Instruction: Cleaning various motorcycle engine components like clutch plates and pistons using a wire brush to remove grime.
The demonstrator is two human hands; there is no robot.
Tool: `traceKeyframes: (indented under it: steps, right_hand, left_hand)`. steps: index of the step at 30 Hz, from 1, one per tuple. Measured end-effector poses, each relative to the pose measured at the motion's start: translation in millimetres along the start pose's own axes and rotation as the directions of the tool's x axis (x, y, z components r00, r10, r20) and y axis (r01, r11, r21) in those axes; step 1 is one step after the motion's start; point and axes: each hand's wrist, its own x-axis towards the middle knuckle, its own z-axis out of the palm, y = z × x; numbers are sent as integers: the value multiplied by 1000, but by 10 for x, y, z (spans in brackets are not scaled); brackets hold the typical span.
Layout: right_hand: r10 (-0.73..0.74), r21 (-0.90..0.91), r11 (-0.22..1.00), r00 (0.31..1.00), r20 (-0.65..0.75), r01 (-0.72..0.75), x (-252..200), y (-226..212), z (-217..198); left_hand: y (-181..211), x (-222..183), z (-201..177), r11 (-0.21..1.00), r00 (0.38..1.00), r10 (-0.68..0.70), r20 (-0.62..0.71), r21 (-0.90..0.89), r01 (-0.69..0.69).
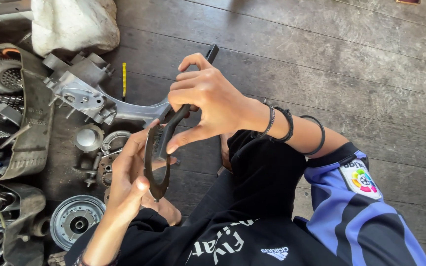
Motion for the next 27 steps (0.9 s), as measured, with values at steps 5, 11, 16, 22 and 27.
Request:
traceKeyframes:
  steps: [5,11,16,22,27]
  right_hand:
    - [32,88,996,999,-2,-32,-7,-45,10]
    - [80,212,974,997,-9,-77,-49,-165,-45]
    - [121,200,974,991,-58,-108,-36,-162,-94]
    - [-26,123,992,995,98,14,-40,-240,61]
    - [80,220,972,997,11,-81,-31,-205,-56]
  left_hand:
    - [17,4,9,1000,1000,0,8,5,0]
    - [100,3,47,998,997,23,75,-66,-18]
    - [59,-1,76,996,997,-14,80,-88,21]
    - [72,0,30,999,999,51,-5,19,-51]
    - [184,24,96,999,1000,-13,-7,-36,13]
